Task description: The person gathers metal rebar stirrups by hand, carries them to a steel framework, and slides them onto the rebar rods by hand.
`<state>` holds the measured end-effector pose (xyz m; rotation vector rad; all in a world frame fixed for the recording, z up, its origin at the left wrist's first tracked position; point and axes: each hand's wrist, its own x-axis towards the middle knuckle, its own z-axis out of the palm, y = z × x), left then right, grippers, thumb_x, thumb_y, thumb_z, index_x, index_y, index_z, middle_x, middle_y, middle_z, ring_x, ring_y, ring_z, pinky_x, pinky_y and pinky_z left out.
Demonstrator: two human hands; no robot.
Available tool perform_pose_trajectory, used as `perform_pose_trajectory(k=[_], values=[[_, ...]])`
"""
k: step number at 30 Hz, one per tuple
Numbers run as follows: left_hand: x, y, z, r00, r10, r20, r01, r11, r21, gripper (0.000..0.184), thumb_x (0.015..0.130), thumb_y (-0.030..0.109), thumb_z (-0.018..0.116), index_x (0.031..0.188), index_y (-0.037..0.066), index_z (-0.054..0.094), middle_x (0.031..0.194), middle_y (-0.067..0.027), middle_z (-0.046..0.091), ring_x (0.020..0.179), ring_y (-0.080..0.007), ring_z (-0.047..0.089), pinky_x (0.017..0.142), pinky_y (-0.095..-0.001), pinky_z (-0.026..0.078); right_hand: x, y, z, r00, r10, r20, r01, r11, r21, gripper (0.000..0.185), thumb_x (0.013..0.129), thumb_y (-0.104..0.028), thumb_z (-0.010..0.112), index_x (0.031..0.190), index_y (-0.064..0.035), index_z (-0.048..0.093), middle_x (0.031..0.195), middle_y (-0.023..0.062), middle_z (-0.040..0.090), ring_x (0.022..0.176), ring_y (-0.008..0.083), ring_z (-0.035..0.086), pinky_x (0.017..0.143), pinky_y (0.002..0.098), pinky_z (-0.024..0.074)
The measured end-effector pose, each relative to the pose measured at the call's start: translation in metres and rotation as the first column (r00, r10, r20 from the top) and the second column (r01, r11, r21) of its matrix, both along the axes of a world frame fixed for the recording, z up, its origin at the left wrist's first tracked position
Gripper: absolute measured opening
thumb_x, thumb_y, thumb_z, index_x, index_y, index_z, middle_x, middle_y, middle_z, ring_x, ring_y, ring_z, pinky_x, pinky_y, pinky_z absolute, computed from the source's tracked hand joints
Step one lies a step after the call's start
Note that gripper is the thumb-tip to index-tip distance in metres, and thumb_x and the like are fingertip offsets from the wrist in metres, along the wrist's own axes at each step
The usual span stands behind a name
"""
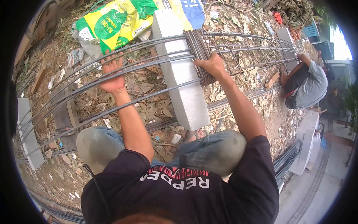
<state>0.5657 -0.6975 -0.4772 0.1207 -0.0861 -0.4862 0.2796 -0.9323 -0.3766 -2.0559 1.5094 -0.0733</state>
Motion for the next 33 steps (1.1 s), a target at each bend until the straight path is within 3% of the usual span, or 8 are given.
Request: perform_pose_trajectory(k=[3,6,18,26,27,30,31,33], values=[[0.005,0.002,-0.012,1.000,-0.013,0.001,0.013,0.999,-0.037,0.114,0.072,0.074,0.064,0.151,-0.002,0.034,0.161,-0.0247,0.027,0.150,-0.0410,0.021,0.124,-0.0663,0.004,0.011,0.017,0.008,0.986,-0.021,-0.163,0.014,0.999,-0.048,0.088,0.073,-0.043,0.079,0.124,0.0190,0.043,0.106,0.0310,0.067,0.105,0.0381,0.068,0.092,0.0392,0.0527],[-0.010,-0.006,0.008,1.000,0.017,0.021,-0.019,0.996,0.083,0.117,0.071,0.077,0.062,0.151,-0.003,0.033,0.162,-0.0251,0.024,0.151,-0.0414,0.019,0.124,-0.0661,0.002,0.017,0.025,0.002,0.955,-0.072,-0.287,0.047,0.994,-0.094,0.074,0.078,-0.030,0.070,0.130,0.0133,0.038,0.133,0.0332,0.054,0.122,0.0420,0.059,0.104,0.0441,0.0478],[0.000,0.006,0.019,0.993,-0.120,0.021,0.117,0.986,0.119,0.120,0.074,0.095,0.038,0.158,0.011,0.028,0.166,-0.0149,0.022,0.152,-0.0432,0.013,0.118,-0.0714,0.006,0.021,0.037,0.027,0.969,-0.083,-0.231,0.036,0.979,-0.202,0.053,0.076,-0.022,0.065,0.117,0.0086,0.053,0.112,0.0311,0.066,0.110,0.0454,0.064,0.099,0.0483,0.0486],[0.003,0.015,0.026,0.983,-0.173,0.056,0.177,0.982,-0.070,0.118,0.074,0.094,0.041,0.158,0.012,0.028,0.166,-0.0115,0.023,0.152,-0.0403,0.015,0.117,-0.0737,0.005,0.011,0.026,0.042,0.968,-0.097,-0.233,0.032,0.962,-0.270,0.060,0.074,-0.027,0.069,0.119,0.0107,0.055,0.111,0.0337,0.066,0.108,0.0457,0.065,0.098,0.0469,0.0493],[0.009,0.015,0.018,0.959,-0.270,0.082,0.281,0.882,-0.378,0.118,0.075,0.095,0.038,0.159,0.012,0.026,0.165,-0.0117,0.023,0.152,-0.0397,0.016,0.117,-0.0742,0.005,0.006,0.021,0.044,0.974,-0.085,-0.210,0.023,0.960,-0.280,0.060,0.074,-0.027,0.069,0.118,0.0106,0.055,0.111,0.0336,0.066,0.108,0.0455,0.065,0.098,0.0468,0.0494],[0.000,0.016,0.052,0.981,-0.170,0.094,0.178,0.979,-0.095,0.118,0.076,0.095,0.033,0.159,0.012,0.024,0.165,-0.0121,0.024,0.152,-0.0400,0.017,0.117,-0.0742,0.005,0.008,0.022,0.062,0.986,-0.070,-0.152,0.026,0.961,-0.274,0.056,0.073,-0.027,0.071,0.112,0.0100,0.058,0.108,0.0327,0.067,0.104,0.0437,0.066,0.094,0.0461,0.0500],[0.005,0.016,0.053,0.957,-0.234,0.170,0.284,0.870,-0.402,0.121,0.077,0.096,0.015,0.160,0.007,0.020,0.165,-0.0165,0.022,0.152,-0.0442,0.012,0.116,-0.0757,0.000,0.010,0.025,0.069,0.990,-0.064,-0.127,0.028,0.964,-0.263,0.055,0.072,-0.027,0.072,0.111,0.0098,0.059,0.107,0.0324,0.067,0.103,0.0434,0.066,0.094,0.0459,0.0500],[0.001,0.018,0.055,0.974,-0.191,0.118,0.213,0.955,-0.208,0.121,0.077,0.096,0.016,0.160,0.007,0.019,0.165,-0.0160,0.020,0.152,-0.0441,0.012,0.116,-0.0754,0.000,0.014,0.031,0.073,0.995,-0.033,-0.095,0.006,0.962,-0.274,0.053,0.071,-0.027,0.074,0.107,0.0102,0.060,0.103,0.0317,0.067,0.098,0.0426,0.067,0.091,0.0455,0.0507]])
